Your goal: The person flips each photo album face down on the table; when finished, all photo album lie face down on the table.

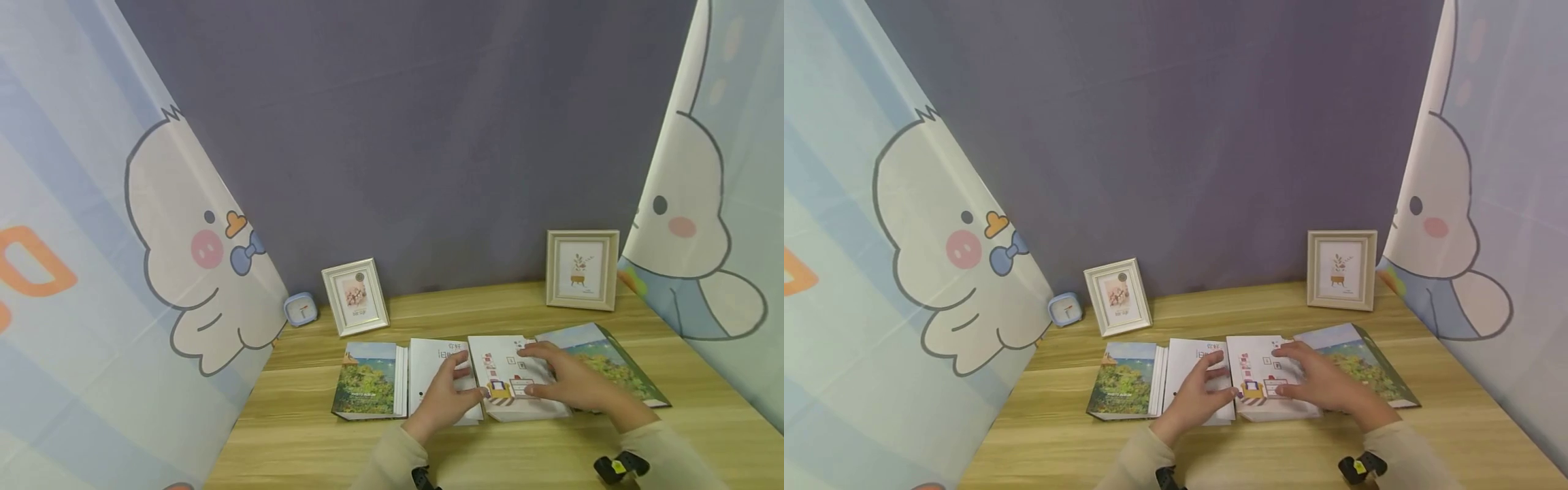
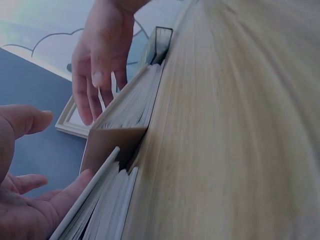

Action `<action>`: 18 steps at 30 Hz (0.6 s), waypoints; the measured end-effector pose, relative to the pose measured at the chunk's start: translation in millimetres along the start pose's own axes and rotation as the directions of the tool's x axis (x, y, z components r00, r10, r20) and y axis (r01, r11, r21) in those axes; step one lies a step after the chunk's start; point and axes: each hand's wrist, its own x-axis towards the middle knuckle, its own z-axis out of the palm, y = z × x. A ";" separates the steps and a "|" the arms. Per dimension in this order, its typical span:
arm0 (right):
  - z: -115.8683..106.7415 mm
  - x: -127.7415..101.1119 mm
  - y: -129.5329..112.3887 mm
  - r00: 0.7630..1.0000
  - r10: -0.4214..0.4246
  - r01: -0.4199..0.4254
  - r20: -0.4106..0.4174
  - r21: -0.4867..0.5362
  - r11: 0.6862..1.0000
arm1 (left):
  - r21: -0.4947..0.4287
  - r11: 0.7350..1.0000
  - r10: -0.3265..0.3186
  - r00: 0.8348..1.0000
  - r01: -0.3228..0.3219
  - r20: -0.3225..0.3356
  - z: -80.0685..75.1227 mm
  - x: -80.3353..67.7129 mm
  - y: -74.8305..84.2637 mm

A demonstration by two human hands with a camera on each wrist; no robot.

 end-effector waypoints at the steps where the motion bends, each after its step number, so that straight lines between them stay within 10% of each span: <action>1: 1.6 0.1 2.0 1.000 0.000 0.000 0.003 0.011 1.000 | -0.004 1.000 -0.001 1.000 0.001 0.006 1.5 0.3 0.4; 18: 13.7 -1.7 11.4 1.000 0.020 -0.020 -0.003 -0.072 0.997 | 0.144 0.990 -0.017 0.999 0.011 0.042 8.5 -0.4 2.6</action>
